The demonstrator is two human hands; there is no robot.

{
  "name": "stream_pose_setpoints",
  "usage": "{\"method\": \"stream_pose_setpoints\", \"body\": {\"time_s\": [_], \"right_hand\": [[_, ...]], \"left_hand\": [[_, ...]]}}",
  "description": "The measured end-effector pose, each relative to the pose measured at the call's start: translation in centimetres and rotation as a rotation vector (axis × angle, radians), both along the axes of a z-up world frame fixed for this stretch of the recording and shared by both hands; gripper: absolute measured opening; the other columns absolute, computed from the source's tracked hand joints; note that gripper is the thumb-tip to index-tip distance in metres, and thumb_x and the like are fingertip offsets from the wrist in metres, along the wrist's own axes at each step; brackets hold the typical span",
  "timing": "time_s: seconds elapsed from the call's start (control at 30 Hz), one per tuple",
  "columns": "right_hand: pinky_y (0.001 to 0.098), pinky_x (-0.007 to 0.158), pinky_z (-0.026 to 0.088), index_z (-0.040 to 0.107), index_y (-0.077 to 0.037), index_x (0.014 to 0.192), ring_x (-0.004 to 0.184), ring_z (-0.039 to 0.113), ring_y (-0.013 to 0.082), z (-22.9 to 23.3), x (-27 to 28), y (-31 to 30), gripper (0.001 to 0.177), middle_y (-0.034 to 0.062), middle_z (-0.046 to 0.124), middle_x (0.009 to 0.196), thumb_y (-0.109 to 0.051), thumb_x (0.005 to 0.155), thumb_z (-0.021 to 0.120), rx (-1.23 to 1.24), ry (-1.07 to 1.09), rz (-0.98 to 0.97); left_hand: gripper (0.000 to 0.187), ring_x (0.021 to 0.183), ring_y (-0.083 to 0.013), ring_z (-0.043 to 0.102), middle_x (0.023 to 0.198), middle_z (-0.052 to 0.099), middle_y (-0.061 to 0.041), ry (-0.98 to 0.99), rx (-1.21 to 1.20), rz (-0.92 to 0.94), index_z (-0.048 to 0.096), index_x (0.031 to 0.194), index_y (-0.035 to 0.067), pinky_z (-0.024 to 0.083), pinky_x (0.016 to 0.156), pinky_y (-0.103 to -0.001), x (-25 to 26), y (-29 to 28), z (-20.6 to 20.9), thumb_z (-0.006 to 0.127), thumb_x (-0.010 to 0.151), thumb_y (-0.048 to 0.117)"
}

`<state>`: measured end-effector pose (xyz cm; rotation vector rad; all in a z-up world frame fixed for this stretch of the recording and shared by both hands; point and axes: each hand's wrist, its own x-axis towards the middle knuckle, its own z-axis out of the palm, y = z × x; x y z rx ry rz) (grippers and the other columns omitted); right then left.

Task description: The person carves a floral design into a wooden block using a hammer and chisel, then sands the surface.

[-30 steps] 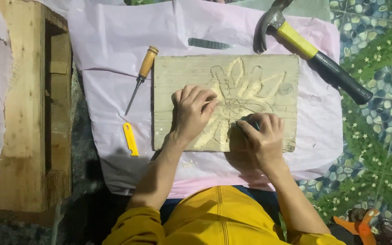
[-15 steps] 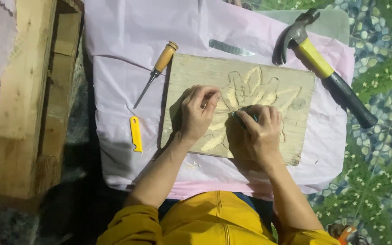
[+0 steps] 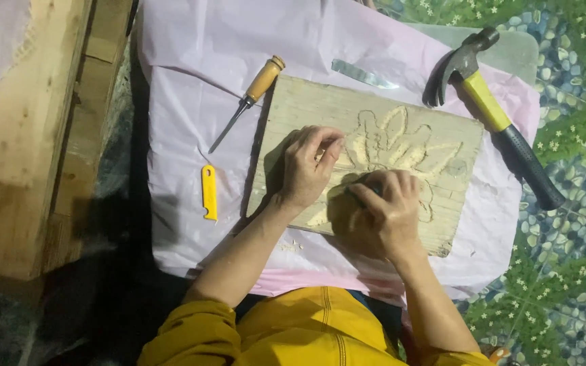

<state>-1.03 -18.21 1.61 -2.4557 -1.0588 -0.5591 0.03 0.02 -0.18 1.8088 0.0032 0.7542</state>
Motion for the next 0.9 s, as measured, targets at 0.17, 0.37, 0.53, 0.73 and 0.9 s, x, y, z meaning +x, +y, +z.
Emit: {"method": "stream_pose_setpoints", "body": {"time_s": [0.17, 0.37, 0.53, 0.73, 0.9], "right_hand": [[0.0434, 0.075, 0.041, 0.074, -0.018, 0.089, 0.088, 0.055, 0.0312, -1.9, 0.1, 0.6, 0.029, 0.0096, 0.059, 0.096, -0.009, 0.064, 0.063, -0.062, -0.021, 0.069], [0.0413, 0.076, 0.041, 0.073, -0.018, 0.087, 0.09, 0.053, 0.0304, -1.8, -0.2, 0.3, 0.031, 0.0088, 0.058, 0.096, -0.007, 0.062, 0.061, -0.099, -0.039, -0.026], [0.0407, 0.074, 0.042, 0.076, -0.019, 0.088, 0.088, 0.055, 0.0294, -3.2, 0.1, -0.4, 0.027, 0.0077, 0.058, 0.092, -0.008, 0.067, 0.063, -0.085, 0.008, 0.009], [0.0422, 0.074, 0.042, 0.075, -0.02, 0.094, 0.09, 0.054, 0.0302, -2.6, 0.8, 0.8, 0.024, 0.0065, 0.058, 0.096, -0.012, 0.073, 0.067, -0.037, -0.053, -0.061], [0.0414, 0.07, 0.042, 0.074, -0.018, 0.091, 0.084, 0.054, 0.0305, -1.3, 1.1, 3.0, 0.013, 0.0066, 0.054, 0.089, -0.015, 0.08, 0.066, -0.024, -0.037, 0.028]], "left_hand": [[0.005, 0.078, -0.0254, 0.069, 0.082, 0.07, -0.006, 0.002, 0.007, -0.016, 0.069, 0.099, 0.011, 0.058, 0.065, -0.033, 0.0, 0.0, -0.2, 0.07, 0.097, 0.016], [0.007, 0.078, -0.0246, 0.069, 0.082, 0.07, -0.006, 0.014, -0.022, -0.018, 0.068, 0.099, 0.011, 0.058, 0.064, -0.032, -0.1, 0.1, -0.2, 0.069, 0.098, 0.017], [0.006, 0.078, -0.0236, 0.069, 0.083, 0.069, -0.005, 0.028, -0.017, -0.005, 0.069, 0.101, 0.013, 0.058, 0.063, -0.03, -0.1, 0.0, -0.4, 0.069, 0.098, 0.017], [0.006, 0.078, -0.0237, 0.069, 0.082, 0.068, -0.005, 0.021, -0.03, -0.006, 0.069, 0.1, 0.012, 0.058, 0.064, -0.03, -0.1, 0.0, -0.6, 0.07, 0.099, 0.018], [0.008, 0.077, -0.0268, 0.071, 0.082, 0.069, -0.009, 0.036, -0.011, -0.026, 0.069, 0.1, 0.009, 0.06, 0.062, -0.034, -0.3, 0.4, 0.0, 0.069, 0.099, 0.017]]}}
